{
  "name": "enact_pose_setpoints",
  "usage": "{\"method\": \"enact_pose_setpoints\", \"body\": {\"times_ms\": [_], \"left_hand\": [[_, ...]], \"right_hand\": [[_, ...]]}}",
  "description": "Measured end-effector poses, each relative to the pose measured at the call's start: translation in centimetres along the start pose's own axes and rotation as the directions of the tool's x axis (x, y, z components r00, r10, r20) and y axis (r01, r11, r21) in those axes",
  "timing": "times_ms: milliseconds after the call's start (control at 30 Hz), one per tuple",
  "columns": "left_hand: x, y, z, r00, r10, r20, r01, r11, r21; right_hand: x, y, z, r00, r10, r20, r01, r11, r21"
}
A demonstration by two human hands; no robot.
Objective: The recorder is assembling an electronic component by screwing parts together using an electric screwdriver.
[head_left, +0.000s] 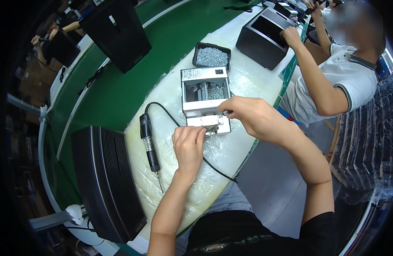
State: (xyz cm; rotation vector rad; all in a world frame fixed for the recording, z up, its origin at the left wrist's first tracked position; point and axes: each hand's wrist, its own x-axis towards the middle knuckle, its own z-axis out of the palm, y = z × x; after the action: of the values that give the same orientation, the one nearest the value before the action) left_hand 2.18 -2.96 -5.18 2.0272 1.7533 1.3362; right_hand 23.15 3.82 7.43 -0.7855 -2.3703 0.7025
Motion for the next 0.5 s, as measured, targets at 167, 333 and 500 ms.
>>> {"method": "enact_pose_setpoints", "body": {"times_ms": [167, 333, 500], "left_hand": [[0.1, 0.2, 0.0, 1.0, -0.015, 0.005, 0.016, 1.0, -0.009], [0.1, 0.1, -0.1, 1.0, 0.0, 0.001, 0.0, 1.0, -0.006], [0.2, -0.1, 0.0, 1.0, 0.011, -0.001, -0.011, 1.0, -0.007]], "right_hand": [[0.0, 0.1, -0.9, 0.995, 0.054, 0.088, -0.051, 0.998, -0.034], [-0.1, 0.3, -1.2, 0.991, -0.037, 0.125, 0.046, 0.997, -0.069], [0.8, 0.2, -1.7, 0.969, -0.1, 0.225, 0.11, 0.994, -0.03]]}}
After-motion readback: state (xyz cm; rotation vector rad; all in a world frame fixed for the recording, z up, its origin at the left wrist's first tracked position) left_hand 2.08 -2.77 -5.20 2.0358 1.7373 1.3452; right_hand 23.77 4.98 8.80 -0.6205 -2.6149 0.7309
